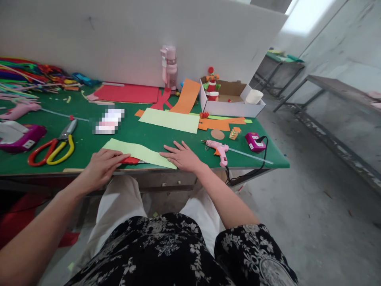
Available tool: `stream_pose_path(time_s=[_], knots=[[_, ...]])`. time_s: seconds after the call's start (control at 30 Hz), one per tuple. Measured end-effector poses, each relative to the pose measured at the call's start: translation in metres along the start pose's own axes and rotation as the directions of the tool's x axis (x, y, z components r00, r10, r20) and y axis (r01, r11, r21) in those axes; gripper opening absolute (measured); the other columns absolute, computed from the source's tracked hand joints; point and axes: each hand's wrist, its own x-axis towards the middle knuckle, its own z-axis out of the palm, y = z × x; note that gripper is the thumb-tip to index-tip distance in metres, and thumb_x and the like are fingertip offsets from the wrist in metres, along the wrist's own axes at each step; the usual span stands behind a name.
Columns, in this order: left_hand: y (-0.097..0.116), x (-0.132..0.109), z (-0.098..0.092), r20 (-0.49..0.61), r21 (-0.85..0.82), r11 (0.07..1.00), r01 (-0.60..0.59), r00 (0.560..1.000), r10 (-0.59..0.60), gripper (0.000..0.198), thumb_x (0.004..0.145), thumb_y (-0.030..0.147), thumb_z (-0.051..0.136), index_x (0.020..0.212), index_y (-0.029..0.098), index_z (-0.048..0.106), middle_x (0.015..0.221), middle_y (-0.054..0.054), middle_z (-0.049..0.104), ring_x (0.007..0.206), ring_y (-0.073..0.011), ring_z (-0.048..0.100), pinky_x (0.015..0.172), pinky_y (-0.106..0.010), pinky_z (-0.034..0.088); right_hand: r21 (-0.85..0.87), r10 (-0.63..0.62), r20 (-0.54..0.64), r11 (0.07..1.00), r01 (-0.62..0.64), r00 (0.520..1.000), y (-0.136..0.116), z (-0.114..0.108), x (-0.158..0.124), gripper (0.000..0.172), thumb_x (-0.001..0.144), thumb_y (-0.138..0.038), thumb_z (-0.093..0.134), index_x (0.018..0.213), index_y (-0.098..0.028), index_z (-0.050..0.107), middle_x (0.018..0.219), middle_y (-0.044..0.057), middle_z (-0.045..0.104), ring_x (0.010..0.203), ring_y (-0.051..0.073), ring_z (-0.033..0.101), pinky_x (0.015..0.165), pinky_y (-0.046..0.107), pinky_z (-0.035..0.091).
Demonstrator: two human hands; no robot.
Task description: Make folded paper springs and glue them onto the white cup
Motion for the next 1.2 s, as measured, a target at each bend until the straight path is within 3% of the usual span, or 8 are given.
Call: stream_pose_path(time_s=[1.2], knots=[[0.028,0.006,0.013,-0.007,-0.098,0.994,-0.051,0.999,0.050,0.040,0.100,0.027,0.034,0.129,0.024,0.063,0.110,-0.010,0.066,0.100,-0.0255,0.054,0.082,-0.040,0.042,0.016,-0.002,-0.014,1.000,0.002,1.000,-0.002,0.001,0.001,0.046,0.106,-0.042,0.030,0.149,-0.039,0.046,0.162,-0.006,0.034,0.153,0.034,0.021,0.123,0.059,0.014]])
